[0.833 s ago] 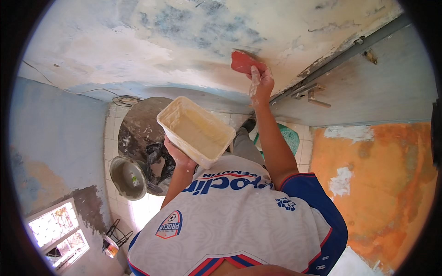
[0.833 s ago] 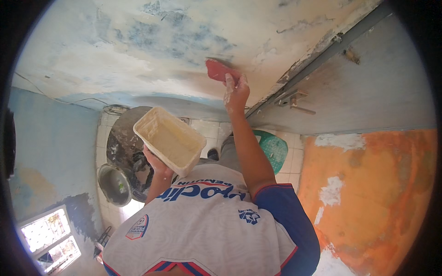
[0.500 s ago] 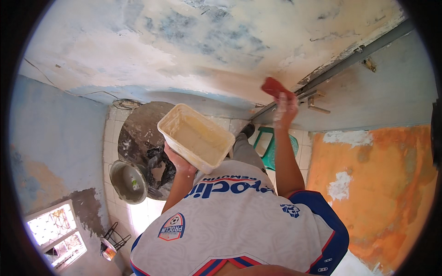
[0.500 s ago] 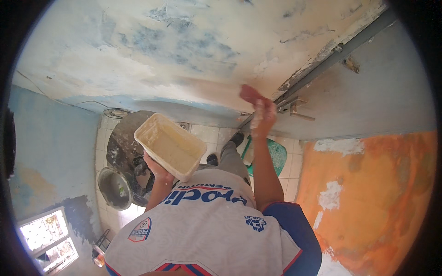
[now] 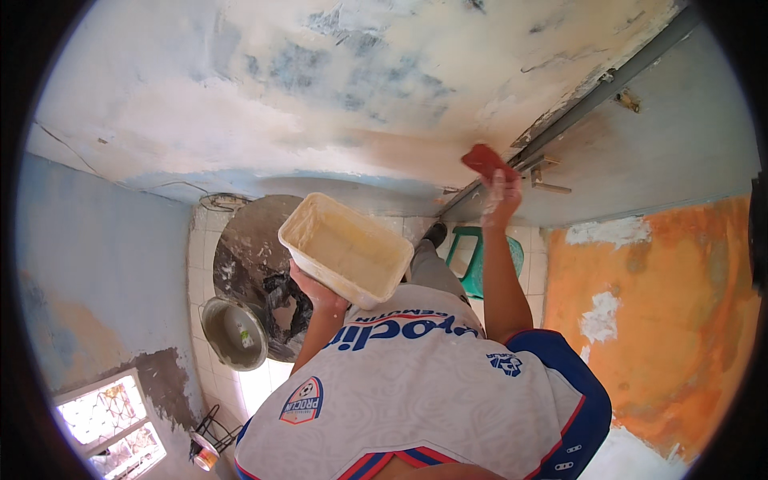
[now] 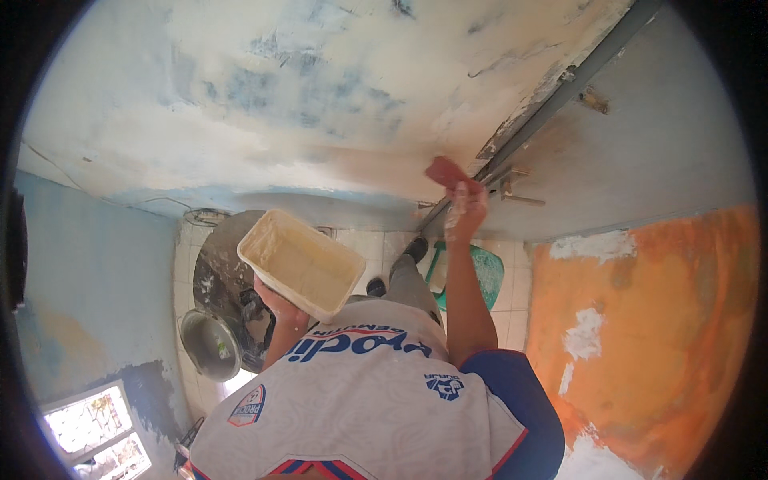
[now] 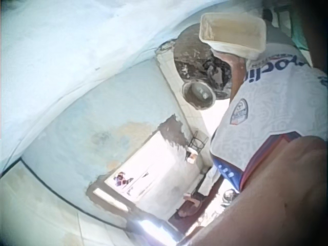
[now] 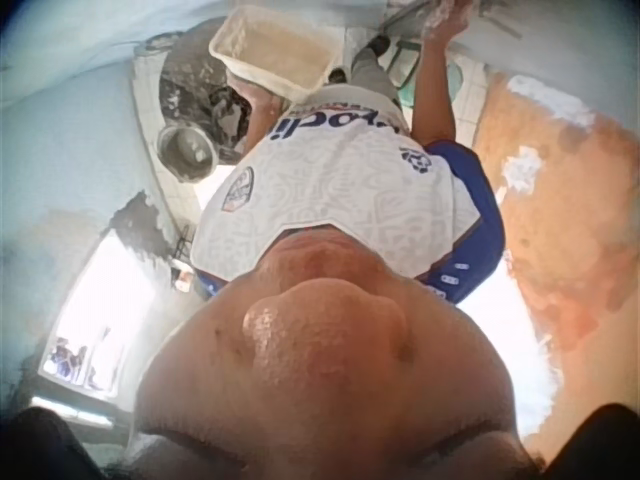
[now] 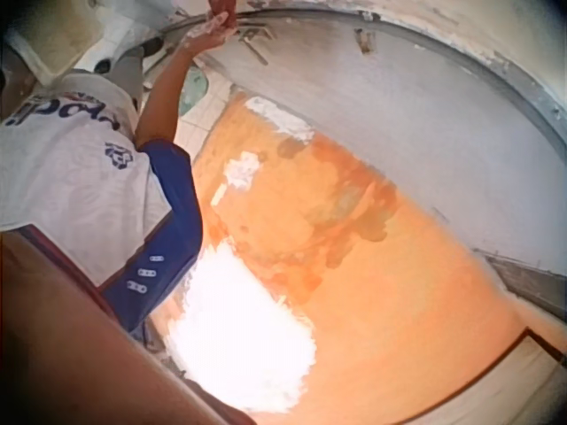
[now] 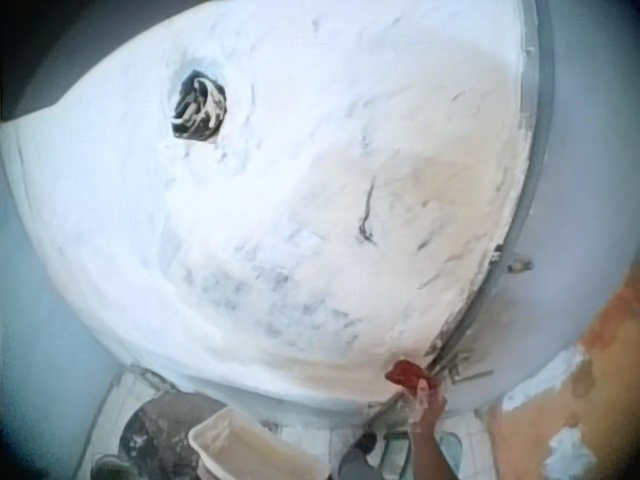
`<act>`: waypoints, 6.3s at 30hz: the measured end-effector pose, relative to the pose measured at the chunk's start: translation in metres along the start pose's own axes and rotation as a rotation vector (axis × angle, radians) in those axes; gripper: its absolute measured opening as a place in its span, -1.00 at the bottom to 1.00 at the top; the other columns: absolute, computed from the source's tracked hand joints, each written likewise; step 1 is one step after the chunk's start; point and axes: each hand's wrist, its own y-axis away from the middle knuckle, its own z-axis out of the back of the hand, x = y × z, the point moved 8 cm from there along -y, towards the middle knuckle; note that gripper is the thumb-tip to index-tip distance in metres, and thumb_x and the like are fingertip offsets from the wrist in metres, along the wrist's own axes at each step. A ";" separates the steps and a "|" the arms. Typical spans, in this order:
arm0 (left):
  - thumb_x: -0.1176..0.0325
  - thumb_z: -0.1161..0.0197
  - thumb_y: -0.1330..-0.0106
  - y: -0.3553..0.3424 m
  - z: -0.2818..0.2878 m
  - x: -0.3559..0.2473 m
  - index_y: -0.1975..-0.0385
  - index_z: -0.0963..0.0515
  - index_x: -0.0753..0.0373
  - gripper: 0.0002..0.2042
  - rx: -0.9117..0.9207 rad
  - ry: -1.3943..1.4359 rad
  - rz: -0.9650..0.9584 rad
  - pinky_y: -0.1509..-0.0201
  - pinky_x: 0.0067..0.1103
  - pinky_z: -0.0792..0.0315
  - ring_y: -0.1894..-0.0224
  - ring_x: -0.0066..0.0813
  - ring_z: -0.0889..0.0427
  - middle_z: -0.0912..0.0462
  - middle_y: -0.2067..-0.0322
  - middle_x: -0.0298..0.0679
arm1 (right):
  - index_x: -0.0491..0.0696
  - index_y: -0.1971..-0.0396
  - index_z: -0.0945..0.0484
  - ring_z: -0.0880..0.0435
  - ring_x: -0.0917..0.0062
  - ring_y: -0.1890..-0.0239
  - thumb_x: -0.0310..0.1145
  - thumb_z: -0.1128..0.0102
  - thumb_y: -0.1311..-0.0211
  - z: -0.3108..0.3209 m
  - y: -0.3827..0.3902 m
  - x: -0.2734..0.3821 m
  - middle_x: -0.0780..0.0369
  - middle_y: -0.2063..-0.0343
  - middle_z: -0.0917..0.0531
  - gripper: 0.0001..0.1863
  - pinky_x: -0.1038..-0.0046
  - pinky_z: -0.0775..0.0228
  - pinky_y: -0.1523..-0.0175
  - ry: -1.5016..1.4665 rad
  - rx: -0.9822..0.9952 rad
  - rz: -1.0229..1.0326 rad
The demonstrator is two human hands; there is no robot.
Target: The person applies plaster to the ceiling using a red putty knife. They hold a rectangular container of plaster in one hand and repeatedly scoop the substance onto the putty knife before smoothing it onto the ceiling surface.
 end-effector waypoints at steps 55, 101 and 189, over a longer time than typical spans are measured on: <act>-0.18 0.20 -0.50 -0.018 0.023 0.018 -0.30 -0.42 0.10 -0.40 -0.005 0.123 0.139 -0.33 -0.21 -0.44 -0.26 -0.13 -0.53 -0.55 -0.22 -0.20 | -0.18 0.06 -0.54 -0.62 0.66 0.27 -0.32 -0.26 -0.48 -0.165 0.040 -0.040 0.27 0.23 -0.66 -0.76 0.55 -0.54 0.14 0.481 0.238 0.002; -0.15 0.26 -0.50 -0.023 0.034 0.007 -0.33 -0.39 0.12 -0.39 -0.025 0.072 0.063 -0.34 -0.24 -0.43 -0.28 -0.13 -0.52 -0.52 -0.25 -0.19 | -0.18 -0.01 -0.55 -0.68 0.56 0.09 -0.22 -0.36 -0.40 -0.085 -0.001 0.049 0.21 0.09 -0.66 -0.62 0.47 -0.63 0.02 0.162 -0.020 0.060; -0.07 0.23 -0.55 -0.032 0.032 0.018 -0.30 -0.42 0.15 -0.45 0.068 0.088 0.055 -0.34 -0.29 -0.43 -0.25 -0.20 -0.55 -0.56 -0.22 -0.22 | -0.24 -0.03 -0.50 -0.73 0.42 0.09 -0.13 -0.31 -0.42 -0.001 0.002 0.030 0.10 0.05 -0.66 -0.53 0.37 -0.63 -0.09 0.174 0.008 -0.042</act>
